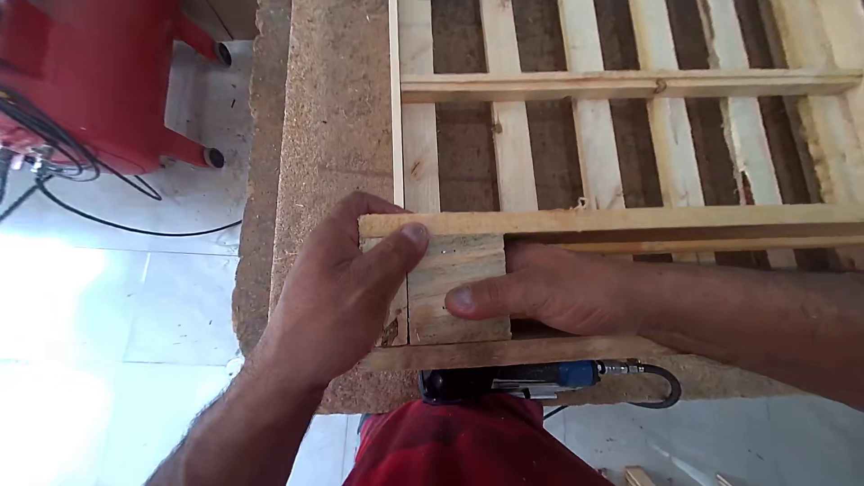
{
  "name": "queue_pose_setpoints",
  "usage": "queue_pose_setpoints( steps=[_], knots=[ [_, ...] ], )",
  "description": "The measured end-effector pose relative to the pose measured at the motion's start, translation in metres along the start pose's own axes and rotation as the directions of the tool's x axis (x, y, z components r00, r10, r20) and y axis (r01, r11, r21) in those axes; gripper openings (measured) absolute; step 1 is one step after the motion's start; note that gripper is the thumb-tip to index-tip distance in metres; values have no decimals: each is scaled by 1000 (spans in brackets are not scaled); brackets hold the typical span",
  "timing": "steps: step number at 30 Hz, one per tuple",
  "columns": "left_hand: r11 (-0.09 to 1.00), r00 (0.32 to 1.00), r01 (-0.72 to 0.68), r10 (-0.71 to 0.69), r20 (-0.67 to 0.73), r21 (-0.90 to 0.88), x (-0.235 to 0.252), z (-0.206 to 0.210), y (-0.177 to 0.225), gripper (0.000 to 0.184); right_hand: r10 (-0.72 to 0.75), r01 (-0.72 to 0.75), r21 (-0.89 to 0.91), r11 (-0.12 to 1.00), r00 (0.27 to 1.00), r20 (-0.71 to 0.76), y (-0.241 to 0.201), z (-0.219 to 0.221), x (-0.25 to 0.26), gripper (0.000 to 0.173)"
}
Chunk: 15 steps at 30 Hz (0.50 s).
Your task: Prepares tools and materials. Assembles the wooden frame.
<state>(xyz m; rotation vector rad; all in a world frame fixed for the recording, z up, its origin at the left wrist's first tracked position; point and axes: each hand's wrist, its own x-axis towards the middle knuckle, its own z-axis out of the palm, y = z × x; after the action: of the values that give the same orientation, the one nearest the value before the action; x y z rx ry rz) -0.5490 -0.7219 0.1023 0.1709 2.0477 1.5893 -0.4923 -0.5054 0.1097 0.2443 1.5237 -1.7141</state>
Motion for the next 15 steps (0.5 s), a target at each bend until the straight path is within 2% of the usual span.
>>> queue_pose_setpoints(
  steps=[4,10,15],
  knots=[
    [1000,1000,-4,3,-17,-27,1,1,2,19,-42,42,-63,997,999,-1,1,1,1,33],
    [1000,997,-15,17,-73,23,-2,5,2,24,-98,66,-328,942,992,-81,1,7,-1,44],
    [993,991,-43,56,-122,105,0,6,3,28,-134,127,-442,888,991,16,1,7,-7,39]
  ],
)
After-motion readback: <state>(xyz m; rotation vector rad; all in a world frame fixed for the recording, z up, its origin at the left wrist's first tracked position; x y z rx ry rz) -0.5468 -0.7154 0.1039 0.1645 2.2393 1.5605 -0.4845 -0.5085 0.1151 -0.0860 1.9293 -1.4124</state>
